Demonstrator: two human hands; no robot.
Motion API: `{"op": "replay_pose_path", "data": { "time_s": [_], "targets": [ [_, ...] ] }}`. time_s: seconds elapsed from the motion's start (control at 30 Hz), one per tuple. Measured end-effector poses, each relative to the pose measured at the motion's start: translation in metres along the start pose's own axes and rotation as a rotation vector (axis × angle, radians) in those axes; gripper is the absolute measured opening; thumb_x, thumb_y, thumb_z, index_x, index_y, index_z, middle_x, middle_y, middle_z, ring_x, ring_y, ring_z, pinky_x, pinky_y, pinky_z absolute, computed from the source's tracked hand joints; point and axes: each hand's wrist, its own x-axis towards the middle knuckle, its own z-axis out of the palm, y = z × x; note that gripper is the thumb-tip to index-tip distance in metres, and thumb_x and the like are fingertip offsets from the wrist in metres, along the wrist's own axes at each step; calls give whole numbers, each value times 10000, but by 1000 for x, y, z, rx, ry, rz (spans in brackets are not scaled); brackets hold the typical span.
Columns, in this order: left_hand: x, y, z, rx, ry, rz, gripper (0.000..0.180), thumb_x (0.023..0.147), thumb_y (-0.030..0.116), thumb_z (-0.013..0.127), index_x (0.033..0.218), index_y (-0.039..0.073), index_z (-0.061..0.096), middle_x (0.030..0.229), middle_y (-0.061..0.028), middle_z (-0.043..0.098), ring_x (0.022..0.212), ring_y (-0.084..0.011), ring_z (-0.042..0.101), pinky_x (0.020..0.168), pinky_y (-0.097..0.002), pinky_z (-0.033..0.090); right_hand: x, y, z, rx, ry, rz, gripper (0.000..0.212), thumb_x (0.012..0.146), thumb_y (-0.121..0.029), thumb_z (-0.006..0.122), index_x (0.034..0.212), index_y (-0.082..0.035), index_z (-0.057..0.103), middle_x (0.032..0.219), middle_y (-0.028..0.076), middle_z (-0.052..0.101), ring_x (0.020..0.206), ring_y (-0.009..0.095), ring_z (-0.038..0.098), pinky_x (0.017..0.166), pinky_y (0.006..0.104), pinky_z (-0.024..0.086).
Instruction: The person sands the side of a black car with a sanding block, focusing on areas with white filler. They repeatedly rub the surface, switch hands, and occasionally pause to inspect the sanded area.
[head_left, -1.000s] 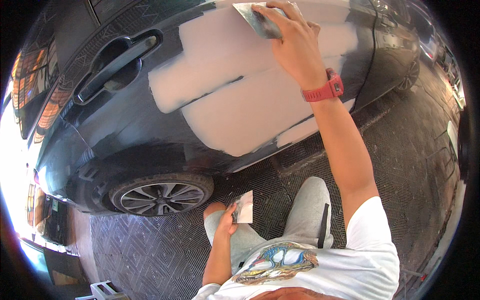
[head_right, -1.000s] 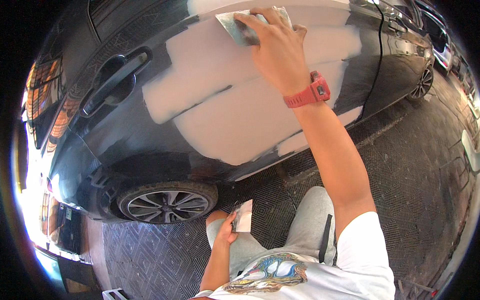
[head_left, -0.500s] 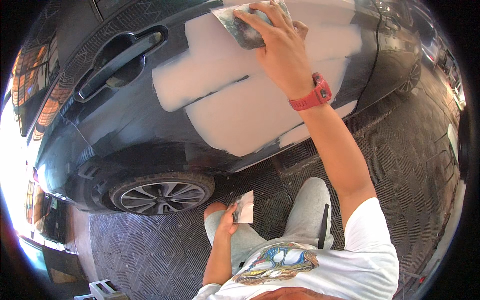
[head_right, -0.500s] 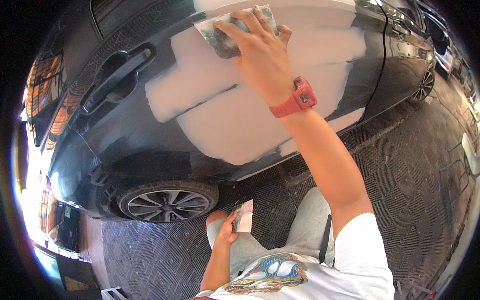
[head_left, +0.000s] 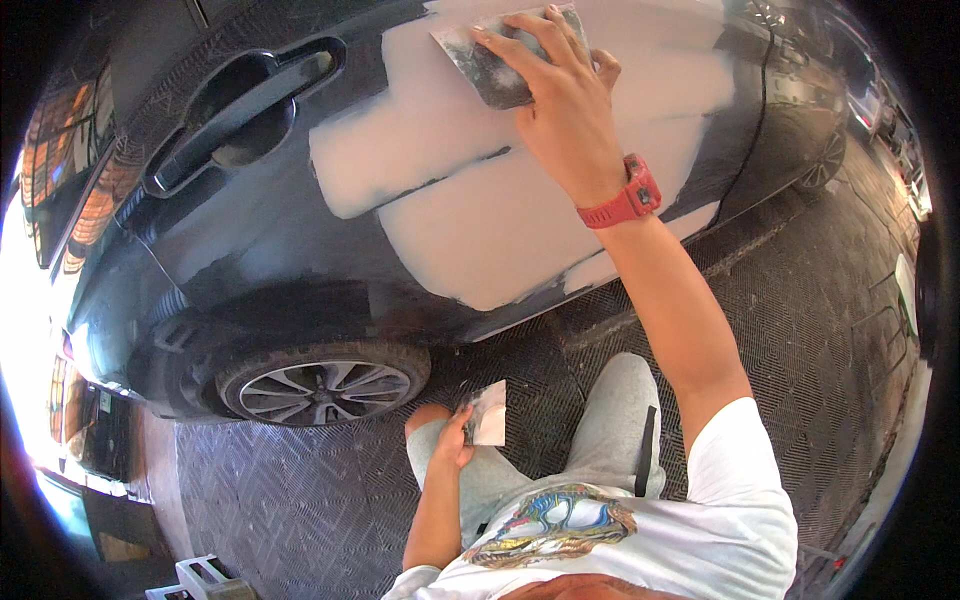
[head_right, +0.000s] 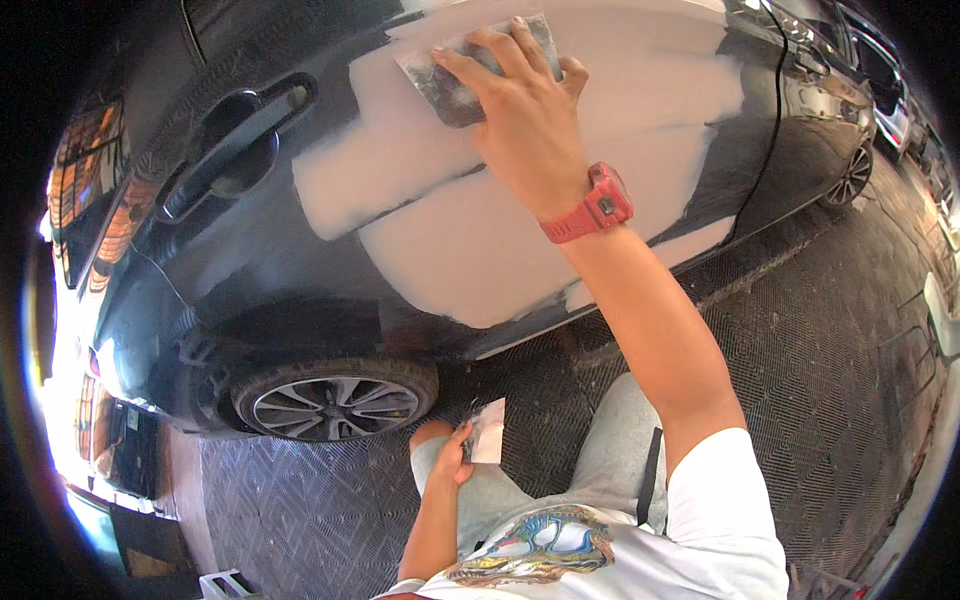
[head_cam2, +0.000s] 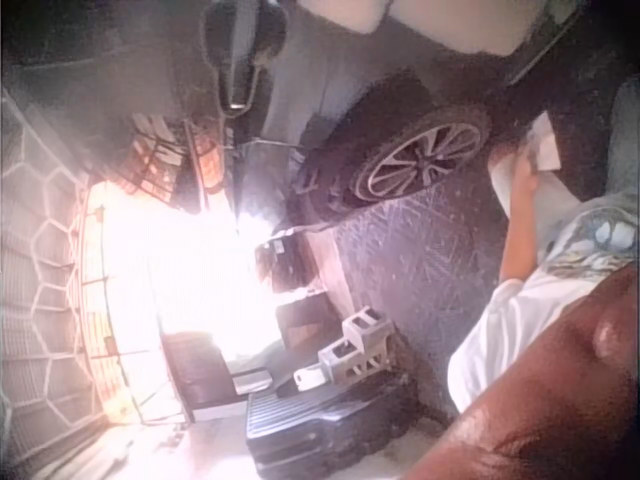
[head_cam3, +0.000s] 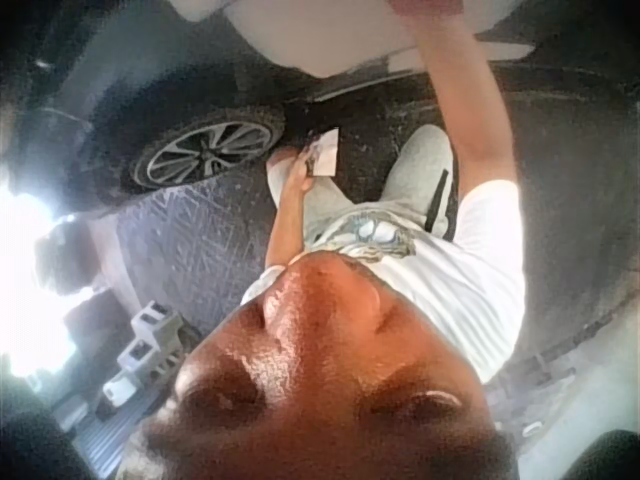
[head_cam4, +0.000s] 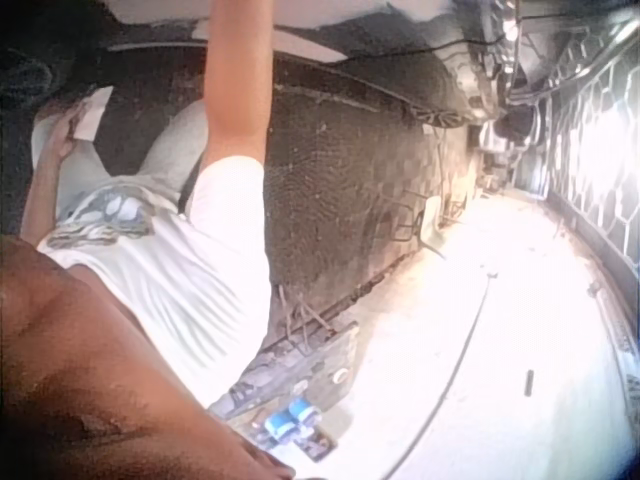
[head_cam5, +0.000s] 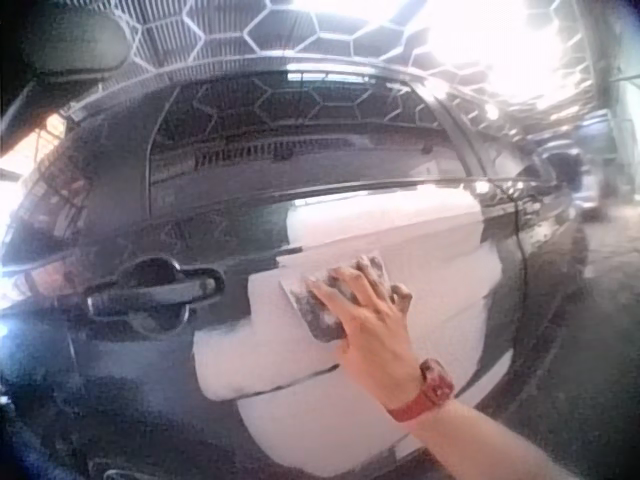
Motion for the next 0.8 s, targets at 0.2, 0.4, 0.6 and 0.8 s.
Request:
{"op": "replay_pose_path", "data": {
  "time_s": [0.2, 0.4, 0.6, 0.8],
  "targets": [
    [0, 0, -4, -11, -52, 4, 402, 1058, 254, 593, 1398, 44, 551, 1316, -118, 672, 1173, -263, 670, 1031, -413, 537, 27, -12, -33, 121, -59, 35, 668, 758, 96, 604, 1369, -173, 641, 1417, 103, 564, 1426, 391, 445, 1062, 562, 350],
    [-6, 4, 3, -15, -37, -11, 399, 1058, 261, 590, 1393, 45, 561, 1308, -122, 678, 1178, -257, 669, 1029, -413, 540, 34, -19, -30, 159, -125, 64, 646, 760, 88, 614, 1356, -158, 644, 1406, 110, 565, 1412, 399, 455, 1081, 581, 337],
    [4, -1, -3, -7, -18, -19, 389, 1060, 262, 589, 1378, 39, 567, 1300, -122, 682, 1167, -256, 675, 1018, -413, 549, -13, -12, 17, 32, -29, -14, 727, 772, 24, 714, 1397, -337, 635, 1382, -10, 583, 1447, 282, 443, 1002, 588, 319],
    [3, -5, -5, 1, -57, -7, 378, 1069, 259, 578, 1376, 41, 560, 1298, -110, 679, 1155, -247, 680, 1000, -404, 557, -47, -20, -6, 51, -279, -12, 717, 786, -3, 720, 1426, -308, 610, 1404, 1, 552, 1462, 303, 418, 1031, 609, 309]
  ]
}}
